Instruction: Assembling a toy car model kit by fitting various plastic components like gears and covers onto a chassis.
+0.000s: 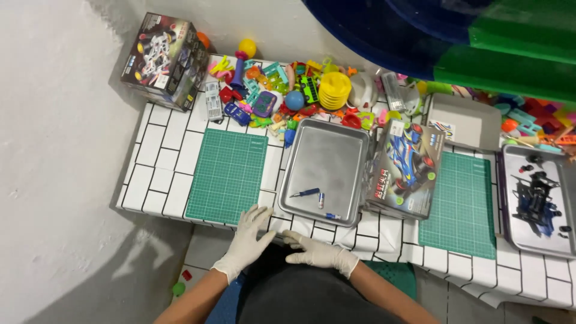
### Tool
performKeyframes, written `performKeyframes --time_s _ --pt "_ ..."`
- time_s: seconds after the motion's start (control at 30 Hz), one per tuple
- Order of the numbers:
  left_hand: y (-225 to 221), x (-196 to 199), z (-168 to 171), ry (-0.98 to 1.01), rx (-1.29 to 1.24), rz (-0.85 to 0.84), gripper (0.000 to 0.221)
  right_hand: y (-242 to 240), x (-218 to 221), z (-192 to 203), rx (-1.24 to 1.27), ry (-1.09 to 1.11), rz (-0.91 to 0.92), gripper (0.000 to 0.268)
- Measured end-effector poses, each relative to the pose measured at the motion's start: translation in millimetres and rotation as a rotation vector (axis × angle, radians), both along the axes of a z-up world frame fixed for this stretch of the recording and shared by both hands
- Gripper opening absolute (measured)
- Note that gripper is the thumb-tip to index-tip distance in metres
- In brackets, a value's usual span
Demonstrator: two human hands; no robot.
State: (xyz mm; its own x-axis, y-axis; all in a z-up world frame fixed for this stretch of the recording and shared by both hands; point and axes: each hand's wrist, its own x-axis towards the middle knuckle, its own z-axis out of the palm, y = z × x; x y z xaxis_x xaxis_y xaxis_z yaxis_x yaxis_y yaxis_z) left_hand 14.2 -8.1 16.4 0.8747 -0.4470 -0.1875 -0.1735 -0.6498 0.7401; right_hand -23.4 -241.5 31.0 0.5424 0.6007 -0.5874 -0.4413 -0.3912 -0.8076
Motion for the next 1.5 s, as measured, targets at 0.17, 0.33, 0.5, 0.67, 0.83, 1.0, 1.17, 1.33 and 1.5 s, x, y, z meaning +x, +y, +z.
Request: performKeyframes --time_s 0.17,0.33,0.5,0.67,0.83,1.0,1.17,1.33,1.5 --pt "6 31 19 0.037 -0.16 0.238 0.062 21 27 -3 0.045 -0.045 -0.079 0.09" --pt "54 104 21 -0.03 -0.212 0.446 0.06 54 86 -33 0.1 -0.126 -0.169 0.09" --pt "139 201 -25 -0.387 -0.254 0.572 0.053 132 170 -50 0.067 -0.181 -0.328 0.078" --pt "207 312 -10 -0.486 -0.305 0.736 0.057 218 278 -29 0.023 -0.293 -0.587 0.067" --pt "249 404 -28 -0.305 -0.347 0.843 0.059 276 375 -48 0.02 -0.367 -0.797 0.08" --pt "269 434 -33 -0.242 -0.297 0.841 0.051 297 425 -59 -0.015 -0.39 -0.939 0.09" --pt "270 440 -41 -0.33 -0.323 0.775 0.032 312 428 -34 0.07 -0.386 -0.983 0.071" --pt "269 406 -5 -0.32 -0.341 0.757 0.033 311 401 -10 0.166 -0.333 -1.01 0.071" --pt "261 322 48 -0.29 -0.423 0.698 0.033 298 330 42 0.147 -0.248 -0.854 0.076"
